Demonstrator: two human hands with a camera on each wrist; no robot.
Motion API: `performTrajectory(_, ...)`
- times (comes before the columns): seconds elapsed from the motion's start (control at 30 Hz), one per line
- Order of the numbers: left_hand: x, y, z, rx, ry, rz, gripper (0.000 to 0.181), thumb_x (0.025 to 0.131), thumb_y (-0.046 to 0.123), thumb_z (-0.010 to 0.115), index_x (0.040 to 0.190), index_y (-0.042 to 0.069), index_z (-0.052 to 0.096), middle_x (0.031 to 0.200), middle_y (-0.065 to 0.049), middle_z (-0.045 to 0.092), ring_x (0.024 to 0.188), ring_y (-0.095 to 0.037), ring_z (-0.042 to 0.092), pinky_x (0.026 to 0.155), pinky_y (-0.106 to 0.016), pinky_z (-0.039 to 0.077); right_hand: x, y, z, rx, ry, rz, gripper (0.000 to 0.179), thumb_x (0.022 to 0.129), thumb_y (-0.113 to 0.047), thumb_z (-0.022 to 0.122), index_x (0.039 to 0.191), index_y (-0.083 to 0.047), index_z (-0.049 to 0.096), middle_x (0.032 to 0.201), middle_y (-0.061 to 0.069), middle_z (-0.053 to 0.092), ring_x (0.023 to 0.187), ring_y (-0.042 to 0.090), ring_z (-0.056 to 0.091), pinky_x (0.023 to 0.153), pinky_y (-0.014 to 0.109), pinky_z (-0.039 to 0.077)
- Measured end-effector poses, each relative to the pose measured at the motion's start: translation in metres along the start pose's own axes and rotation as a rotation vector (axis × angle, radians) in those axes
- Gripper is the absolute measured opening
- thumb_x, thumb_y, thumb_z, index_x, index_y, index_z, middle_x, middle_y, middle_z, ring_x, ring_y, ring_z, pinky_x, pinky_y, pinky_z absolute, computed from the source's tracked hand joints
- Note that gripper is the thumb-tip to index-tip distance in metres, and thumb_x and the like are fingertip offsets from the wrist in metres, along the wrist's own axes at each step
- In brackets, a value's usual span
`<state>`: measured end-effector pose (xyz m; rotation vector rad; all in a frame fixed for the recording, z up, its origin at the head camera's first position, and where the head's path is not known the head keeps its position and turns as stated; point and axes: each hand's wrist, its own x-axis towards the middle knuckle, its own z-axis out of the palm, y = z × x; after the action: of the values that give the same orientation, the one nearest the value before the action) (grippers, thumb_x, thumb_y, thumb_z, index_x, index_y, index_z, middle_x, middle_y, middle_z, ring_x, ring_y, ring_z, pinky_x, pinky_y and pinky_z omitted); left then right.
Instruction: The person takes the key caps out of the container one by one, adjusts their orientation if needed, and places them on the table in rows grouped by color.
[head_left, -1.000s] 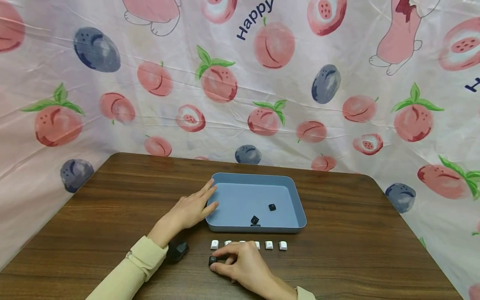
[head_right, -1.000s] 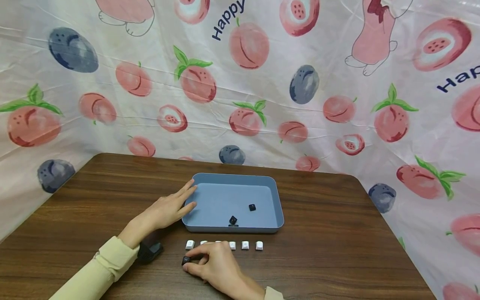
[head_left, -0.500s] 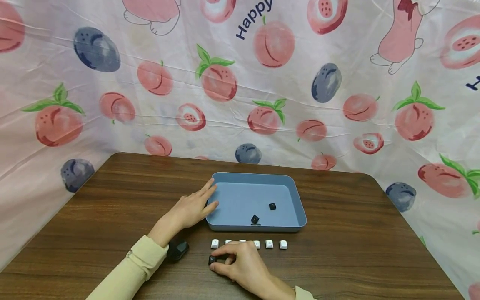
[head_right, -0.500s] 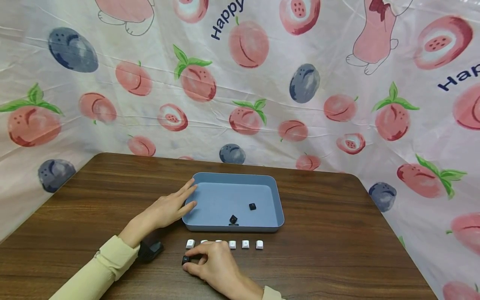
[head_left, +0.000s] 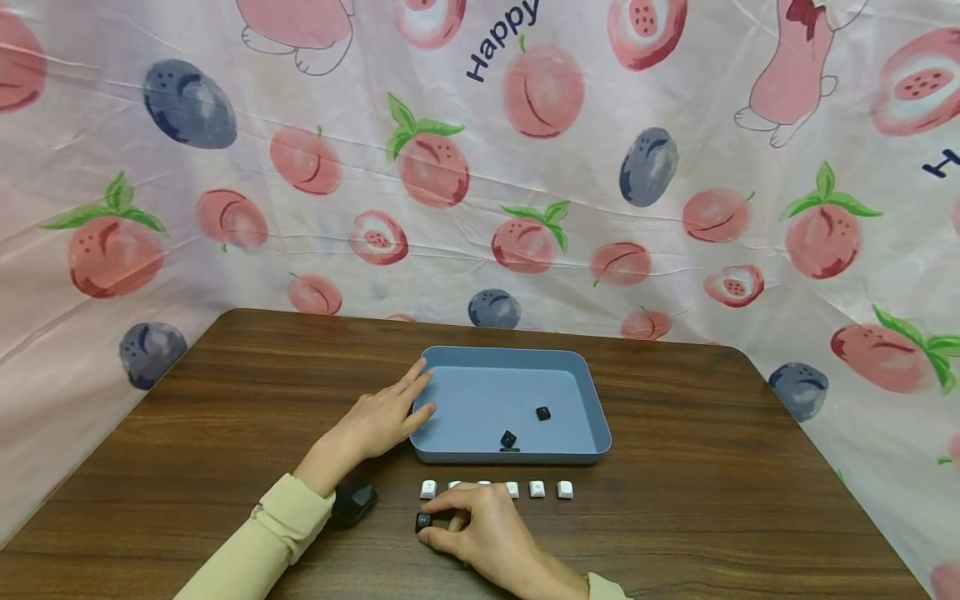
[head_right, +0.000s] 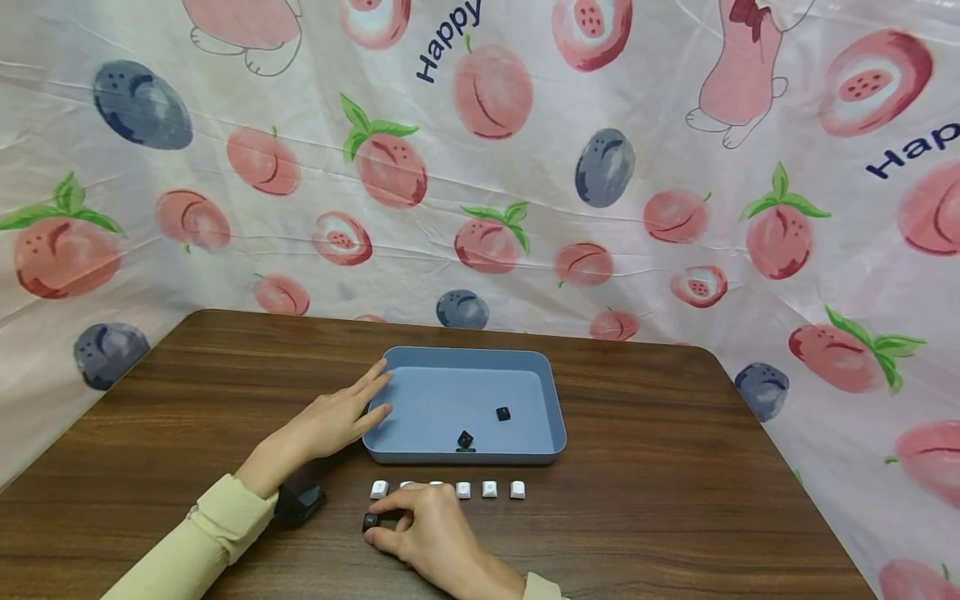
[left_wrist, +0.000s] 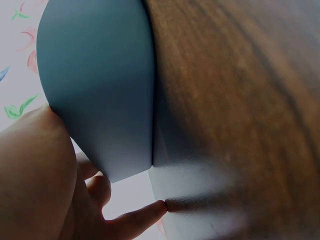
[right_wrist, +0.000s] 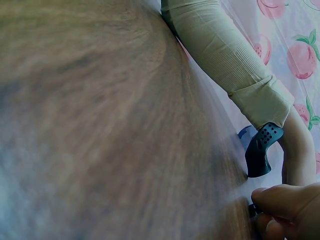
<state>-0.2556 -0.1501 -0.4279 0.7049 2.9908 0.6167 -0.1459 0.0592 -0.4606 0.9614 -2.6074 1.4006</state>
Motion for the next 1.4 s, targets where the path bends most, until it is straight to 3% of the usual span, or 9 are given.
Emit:
performTrajectory(0.17,0.0,-0.001,0.0,0.002,0.005,0.002,0.063,0.109,0.041,0.045,0.161,0.008,0.031,0.171,-0.012,0.018,0.14,-0.043,0.048,0.104,-0.072,0.036,0.0,-0.001,0.0,0.0,-0.001,0.003,0.019,0.086,-0.016,0.084,0.104,-0.013,0.081,0.095,-0.004,0.076,0.056,-0.015,0.055,0.055,0.013,0.05)
performTrajectory(0.4,0.0,-0.001,-0.001,0.0,-0.009,-0.009,0.063,0.109,0.041,0.045,0.162,0.009,0.03,0.171,-0.011,0.016,0.141,-0.044,0.047,0.105,-0.072,0.035,0.002,-0.007,-0.009,0.057,0.017,-0.004,0.022,0.087,-0.017,0.083,0.108,-0.01,0.08,0.101,0.002,0.076,0.047,-0.014,0.051,0.042,0.014,0.046)
performTrajectory(0.53,0.0,-0.001,0.0,0.005,-0.008,-0.011,0.063,0.109,0.04,0.045,0.161,0.009,0.03,0.171,-0.011,0.017,0.141,-0.043,0.047,0.104,-0.072,0.036,0.006,-0.01,-0.023,0.045,0.046,-0.004,0.021,0.088,-0.017,0.082,0.107,-0.008,0.08,0.095,0.005,0.076,0.044,-0.012,0.05,0.04,0.016,0.045)
performTrajectory(0.83,0.0,-0.002,0.001,0.006,0.006,-0.009,0.063,0.109,0.041,0.046,0.161,0.008,0.031,0.171,-0.011,0.018,0.14,-0.043,0.047,0.104,-0.07,0.037,0.017,-0.009,-0.063,-0.014,0.067,0.092,0.023,0.089,-0.021,0.08,0.109,-0.007,0.079,0.075,0.004,0.076,0.039,0.002,0.053,0.041,0.025,0.048)
performTrajectory(1.03,0.0,-0.001,0.0,0.005,0.01,0.0,0.063,0.109,0.04,0.046,0.161,0.008,0.032,0.17,-0.012,0.018,0.14,-0.042,0.048,0.104,-0.07,0.038,0.023,0.004,-0.083,-0.076,0.128,0.133,0.024,0.09,-0.021,0.08,0.11,-0.008,0.079,0.086,0.007,0.078,0.047,0.019,0.063,0.042,0.027,0.049)
performTrajectory(1.2,0.0,-0.001,0.0,0.006,0.007,0.003,0.063,0.109,0.039,0.047,0.161,0.008,0.031,0.171,-0.012,0.017,0.14,-0.042,0.048,0.103,-0.071,0.037,0.028,0.024,-0.098,-0.182,0.228,0.138,0.024,0.086,-0.02,0.083,0.108,-0.011,0.081,0.099,0.003,0.079,0.067,0.01,0.07,0.05,0.023,0.049)
performTrajectory(1.4,-0.001,-0.002,0.0,0.004,0.012,0.003,0.063,0.109,0.039,0.047,0.161,0.008,0.031,0.17,-0.012,0.018,0.14,-0.042,0.048,0.103,-0.07,0.038,0.031,0.049,-0.118,-0.282,0.33,0.161,0.025,0.083,-0.016,0.085,0.107,-0.01,0.081,0.098,0.002,0.08,0.071,0.012,0.072,0.054,0.021,0.049)
